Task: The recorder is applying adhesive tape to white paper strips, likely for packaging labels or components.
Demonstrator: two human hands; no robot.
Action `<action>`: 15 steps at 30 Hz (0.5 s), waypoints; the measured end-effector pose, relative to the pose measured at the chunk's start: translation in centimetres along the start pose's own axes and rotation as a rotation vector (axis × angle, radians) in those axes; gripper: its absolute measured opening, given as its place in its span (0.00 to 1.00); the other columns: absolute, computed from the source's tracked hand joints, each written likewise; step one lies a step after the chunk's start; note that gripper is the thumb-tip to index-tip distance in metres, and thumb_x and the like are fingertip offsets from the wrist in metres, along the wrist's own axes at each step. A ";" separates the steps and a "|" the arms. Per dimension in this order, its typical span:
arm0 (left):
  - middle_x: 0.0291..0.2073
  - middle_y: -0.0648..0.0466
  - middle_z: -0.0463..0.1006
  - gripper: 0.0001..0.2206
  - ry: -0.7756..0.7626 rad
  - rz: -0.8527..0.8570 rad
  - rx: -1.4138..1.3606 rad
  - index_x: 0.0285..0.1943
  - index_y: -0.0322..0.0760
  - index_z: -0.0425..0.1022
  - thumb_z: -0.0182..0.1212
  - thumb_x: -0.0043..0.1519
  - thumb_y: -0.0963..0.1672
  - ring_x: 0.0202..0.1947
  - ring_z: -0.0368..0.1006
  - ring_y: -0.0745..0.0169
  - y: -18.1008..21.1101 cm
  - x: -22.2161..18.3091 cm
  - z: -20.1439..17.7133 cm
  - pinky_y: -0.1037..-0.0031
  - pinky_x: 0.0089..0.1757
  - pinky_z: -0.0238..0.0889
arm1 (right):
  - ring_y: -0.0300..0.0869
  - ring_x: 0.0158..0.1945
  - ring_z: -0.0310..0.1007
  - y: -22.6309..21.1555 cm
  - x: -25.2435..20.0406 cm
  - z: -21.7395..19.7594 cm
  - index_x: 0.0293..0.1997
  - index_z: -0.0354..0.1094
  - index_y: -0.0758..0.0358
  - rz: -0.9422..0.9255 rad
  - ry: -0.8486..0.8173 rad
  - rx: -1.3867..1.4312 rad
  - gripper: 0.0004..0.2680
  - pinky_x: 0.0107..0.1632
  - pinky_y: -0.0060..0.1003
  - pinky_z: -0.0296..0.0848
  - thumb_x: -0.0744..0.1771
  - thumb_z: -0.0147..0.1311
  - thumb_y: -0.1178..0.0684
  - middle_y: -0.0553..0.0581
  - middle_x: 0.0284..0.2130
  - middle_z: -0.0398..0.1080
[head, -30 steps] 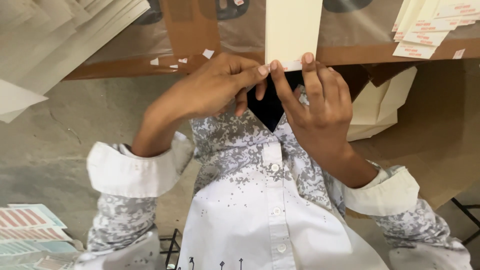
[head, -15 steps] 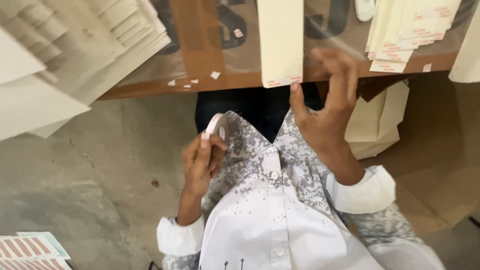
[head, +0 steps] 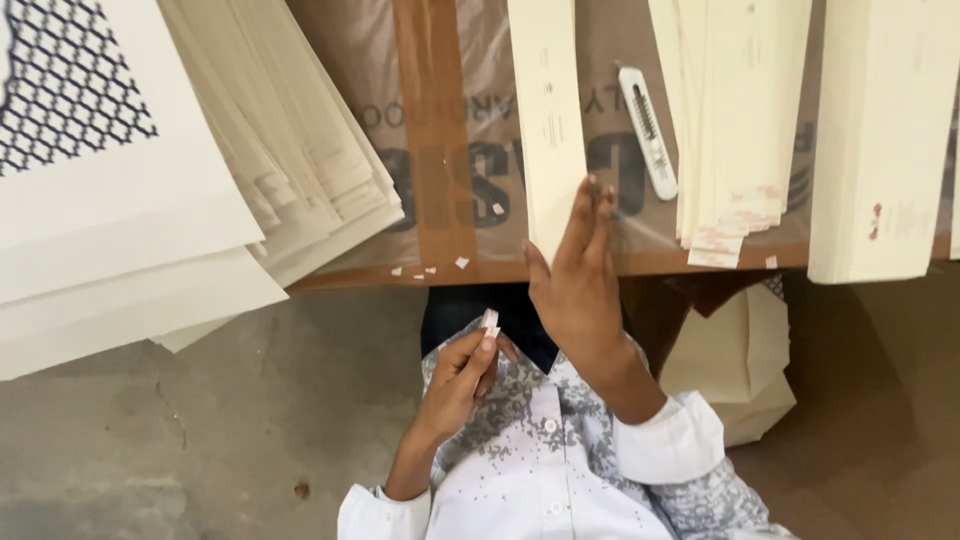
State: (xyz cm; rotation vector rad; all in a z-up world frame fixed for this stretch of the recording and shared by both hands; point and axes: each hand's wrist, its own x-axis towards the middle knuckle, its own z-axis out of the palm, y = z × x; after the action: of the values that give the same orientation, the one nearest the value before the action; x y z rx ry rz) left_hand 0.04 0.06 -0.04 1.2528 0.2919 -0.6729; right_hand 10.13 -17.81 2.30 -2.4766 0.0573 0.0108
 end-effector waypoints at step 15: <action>0.13 0.64 0.56 0.21 -0.061 0.004 0.006 0.40 0.34 0.78 0.47 0.72 0.53 0.13 0.49 0.78 0.3 1.6 0.1 0.79 0.19 0.42 | 0.56 0.61 0.69 7.0 1.2 -8.2 0.71 0.54 0.67 0.089 0.171 0.040 0.29 0.60 0.49 0.74 0.65 0.69 0.55 0.69 0.59 0.62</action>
State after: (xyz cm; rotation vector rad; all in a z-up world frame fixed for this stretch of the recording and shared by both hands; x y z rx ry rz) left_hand 1.43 -0.48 -0.66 1.2363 0.2369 -0.7078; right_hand 10.96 -28.46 4.42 -2.4275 0.2379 -0.1625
